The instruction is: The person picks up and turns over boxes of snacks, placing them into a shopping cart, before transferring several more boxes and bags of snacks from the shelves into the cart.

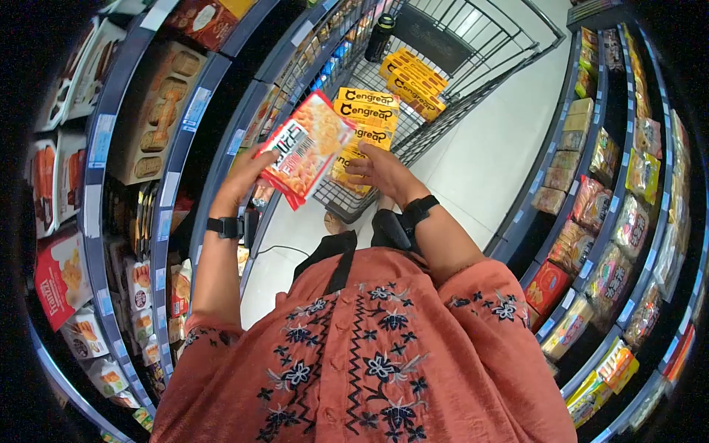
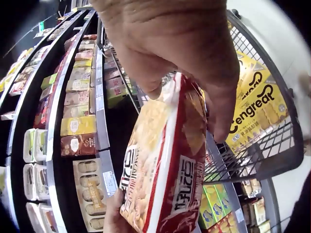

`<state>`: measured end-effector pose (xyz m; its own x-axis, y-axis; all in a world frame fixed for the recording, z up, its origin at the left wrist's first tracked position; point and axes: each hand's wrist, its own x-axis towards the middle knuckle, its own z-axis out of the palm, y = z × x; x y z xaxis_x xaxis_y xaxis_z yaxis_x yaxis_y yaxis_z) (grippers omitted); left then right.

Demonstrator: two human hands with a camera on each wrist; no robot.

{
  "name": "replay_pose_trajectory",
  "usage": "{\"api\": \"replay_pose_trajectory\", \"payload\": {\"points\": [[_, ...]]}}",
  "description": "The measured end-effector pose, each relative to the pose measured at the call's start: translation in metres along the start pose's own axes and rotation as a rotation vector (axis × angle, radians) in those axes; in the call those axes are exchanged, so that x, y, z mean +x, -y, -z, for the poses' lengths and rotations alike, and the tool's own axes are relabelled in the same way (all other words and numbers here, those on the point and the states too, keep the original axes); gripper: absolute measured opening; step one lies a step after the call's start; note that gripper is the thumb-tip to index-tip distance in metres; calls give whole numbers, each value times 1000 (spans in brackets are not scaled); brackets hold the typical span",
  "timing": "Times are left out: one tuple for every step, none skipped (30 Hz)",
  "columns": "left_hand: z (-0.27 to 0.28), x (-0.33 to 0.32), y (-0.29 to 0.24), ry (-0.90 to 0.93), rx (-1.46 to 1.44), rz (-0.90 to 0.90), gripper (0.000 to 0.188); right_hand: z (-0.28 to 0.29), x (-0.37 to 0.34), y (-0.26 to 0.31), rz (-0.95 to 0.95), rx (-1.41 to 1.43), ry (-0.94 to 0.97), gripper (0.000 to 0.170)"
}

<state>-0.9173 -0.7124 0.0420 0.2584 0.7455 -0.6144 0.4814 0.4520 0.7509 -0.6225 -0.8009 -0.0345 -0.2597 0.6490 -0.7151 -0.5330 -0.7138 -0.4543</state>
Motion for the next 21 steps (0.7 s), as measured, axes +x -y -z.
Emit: {"api": "replay_pose_trajectory", "payload": {"points": [[-3, 4, -6, -55, 7, -39, 59, 4, 0, 4, -11, 7, 5, 50], [-2, 16, -5, -103, 105, -72, 59, 8, 0, 7, -20, 14, 12, 52], [3, 35, 2, -151, 203, -106, 60, 12, -1, 10, 0, 18, 39, 53], [6, 53, 10, -199, 301, -141, 60, 14, -3, 13, -4, 20, 36, 53], [6, 70, 18, -265, 355, -247, 58, 16, -4, 16, -10, 21, 34, 52], [4, 86, 25, -288, 421, -273, 55, 17, -5, 19, -15, 22, 32, 52], [1, 99, 28, -311, 487, -299, 51, 19, -6, 21, -13, 22, 38, 51], [0, 111, 32, -334, 552, -325, 48, 21, -8, 23, -12, 21, 43, 50], [-4, 115, 25, -231, 575, -301, 52, 23, -9, 24, -11, 18, 50, 49], [-10, 116, 22, -251, 641, -308, 53, 26, -10, 26, -15, 19, 54, 48], [-16, 115, 19, -270, 708, -315, 54, 28, -11, 27, -19, 20, 59, 48], [-24, 110, 9, -288, 776, -323, 55, 30, -12, 29, -21, 22, 63, 47], [-33, 101, -7, -284, 870, -238, 56, 32, -13, 30, -26, 36, 61, 46], [-38, 104, -7, -308, 883, -245, 55, 35, -14, 31, -30, 49, 57, 46], [-43, 107, -4, -332, 895, -250, 55, 38, -15, 32, -36, 62, 54, 46], [-46, 110, -2, -359, 907, -256, 54, 40, -17, 33, -33, 48, 45, 46], [-48, 115, -1, -365, 905, -272, 54, 42, -19, 34, -30, 34, 36, 47], [-49, 117, -3, -371, 904, -288, 55, 43, -19, 35, -25, 20, 28, 48], [-51, 120, -4, -376, 902, -303, 55, 45, -19, 34, 45, -147, 23, 48], [-54, 123, -4, -375, 904, -285, 54, 48, -17, 31, 112, -315, 20, 48], [-57, 127, -6, -376, 905, -265, 54, 51, -14, 27, 179, -483, 19, 48]]}}
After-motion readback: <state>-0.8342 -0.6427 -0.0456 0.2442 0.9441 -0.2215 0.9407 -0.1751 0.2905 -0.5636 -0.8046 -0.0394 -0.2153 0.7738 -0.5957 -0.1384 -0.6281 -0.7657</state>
